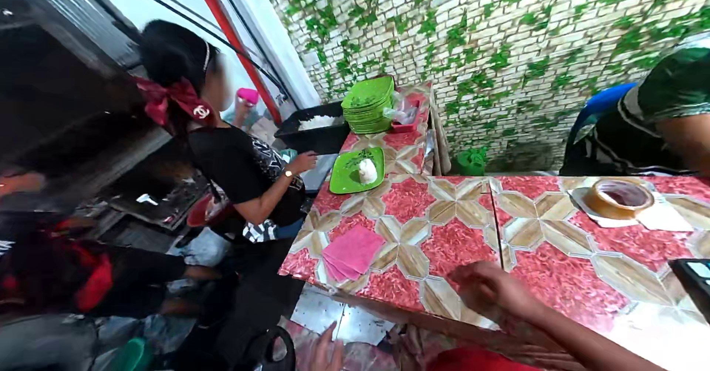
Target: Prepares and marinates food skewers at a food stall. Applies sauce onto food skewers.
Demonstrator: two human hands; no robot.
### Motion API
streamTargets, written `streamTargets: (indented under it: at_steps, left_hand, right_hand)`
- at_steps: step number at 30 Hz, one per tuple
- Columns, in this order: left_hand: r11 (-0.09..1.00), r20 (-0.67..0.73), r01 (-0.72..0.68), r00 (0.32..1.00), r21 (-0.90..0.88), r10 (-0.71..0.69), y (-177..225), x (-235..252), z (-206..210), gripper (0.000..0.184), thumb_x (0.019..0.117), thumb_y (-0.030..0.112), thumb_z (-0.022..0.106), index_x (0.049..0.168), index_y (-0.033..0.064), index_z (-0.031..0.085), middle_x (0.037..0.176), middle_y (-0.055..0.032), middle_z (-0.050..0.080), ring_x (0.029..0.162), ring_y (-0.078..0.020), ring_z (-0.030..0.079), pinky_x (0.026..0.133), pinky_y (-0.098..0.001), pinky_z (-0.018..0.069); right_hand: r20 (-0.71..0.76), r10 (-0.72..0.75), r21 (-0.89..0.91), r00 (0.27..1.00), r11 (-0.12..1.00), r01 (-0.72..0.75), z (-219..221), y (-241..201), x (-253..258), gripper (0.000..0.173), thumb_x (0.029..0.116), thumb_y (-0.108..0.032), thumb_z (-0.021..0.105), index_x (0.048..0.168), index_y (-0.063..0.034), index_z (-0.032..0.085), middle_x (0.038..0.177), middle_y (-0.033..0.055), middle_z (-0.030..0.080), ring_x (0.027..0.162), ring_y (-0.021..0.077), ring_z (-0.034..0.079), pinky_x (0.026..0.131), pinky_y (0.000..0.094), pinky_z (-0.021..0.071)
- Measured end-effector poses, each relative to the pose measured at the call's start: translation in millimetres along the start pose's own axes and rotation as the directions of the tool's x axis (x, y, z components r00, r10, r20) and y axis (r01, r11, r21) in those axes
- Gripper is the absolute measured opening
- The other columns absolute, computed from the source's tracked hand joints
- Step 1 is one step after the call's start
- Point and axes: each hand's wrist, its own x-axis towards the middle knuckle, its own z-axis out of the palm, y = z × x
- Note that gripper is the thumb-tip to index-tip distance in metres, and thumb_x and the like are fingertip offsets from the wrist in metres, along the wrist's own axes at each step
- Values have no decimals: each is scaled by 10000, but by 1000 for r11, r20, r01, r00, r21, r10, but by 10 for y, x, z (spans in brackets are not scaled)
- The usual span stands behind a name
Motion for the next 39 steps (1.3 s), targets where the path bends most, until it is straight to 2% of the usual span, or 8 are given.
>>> streamTargets:
  at_steps: [6, 11, 16, 25, 28, 30, 33, 39]
  left_hand:
    - [861, 241, -342, 933, 375, 265, 329, 1736, -267, 531, 1013, 274, 605, 1504, 93, 515, 1624, -207, 353, 1521, -397, 291, 1230, -564, 260]
    - [585, 680, -657, 696, 475, 229, 357, 2516, 16, 721, 1023, 538, 513, 1634, 232, 285, 1728, -70, 98, 1593, -315, 21, 1253, -609, 34]
    - [529, 759, -747, 596, 403, 262, 722, 2858, 457, 754, 1028, 585, 450, 1652, 234, 214, 1735, -62, 32, 1593, -310, -21, 1250, -618, 18]
    - [519, 864, -814, 438, 263, 249, 829, 2583, 580, 788, 1006, 633, 466, 1647, 236, 235, 1735, -11, 66, 1597, -261, -9, 1244, -631, 27]
    - [684, 824, -704, 494, 193, 276, 693, 2404, 249, 746, 1016, 502, 554, 1636, 195, 275, 1723, -31, 150, 1594, -242, 73, 1240, -645, 23]
    - [809, 669, -580, 641, 100, 377, 528, 2281, -42, 641, 976, 315, 658, 1540, 84, 460, 1657, -127, 325, 1542, -299, 280, 1243, -611, 175]
    - [887, 347, -460, 827, -34, 442, 187, 2117, -505, 217, 950, 106, 673, 1091, -43, 744, 1363, -186, 641, 1307, -307, 587, 1128, -477, 445]
    - [934, 33, -277, 956, -228, 291, -513, 1753, -1093, 353, 1026, 194, 501, 990, -56, 749, 1019, -116, 749, 938, -135, 720, 923, -328, 578]
  right_hand:
    - [-517, 183, -229, 836, 912, -341, 91, 43, -424, 348, 928, -78, 672, 1266, 6, 687, 1382, 283, 592, 1296, 543, 516, 1081, 687, 397]
    - [-611, 374, -182, 698, 791, -584, 398, -68, -561, 548, 978, -298, 643, 1404, 39, 573, 1531, 336, 425, 1442, 582, 324, 1154, 752, 207]
    - [-650, 389, -249, 653, 703, -666, 583, -62, -498, 695, 940, -545, 567, 1441, -62, 572, 1563, 294, 408, 1476, 559, 281, 1145, 771, 179]
    - [-749, 342, 18, 567, 866, -499, 470, -303, 131, 451, 1032, -219, 531, 1337, 112, 569, 1433, 353, 507, 1373, 514, 449, 1154, 610, 347]
    - [-579, 240, -97, 780, 929, -358, 524, -510, 841, 383, 1003, -182, 606, 1287, 72, 641, 1367, 292, 599, 1326, 490, 517, 1137, 634, 371]
    - [-435, 47, -215, 899, 964, -154, 702, -678, 1312, 330, 952, -197, 657, 1208, 4, 716, 1301, 240, 657, 1258, 487, 567, 1063, 663, 422]
    - [-251, -133, -194, 959, 977, 85, 953, -892, 1861, 241, 949, -198, 680, 1108, -33, 754, 1196, 201, 706, 1181, 435, 628, 1018, 623, 474]
    - [50, 435, 592, 899, 712, -377, 827, -1052, 2755, 452, 1109, -201, 430, 1517, -11, 386, 1302, 221, 617, 1024, 267, 680, 881, 422, 561]
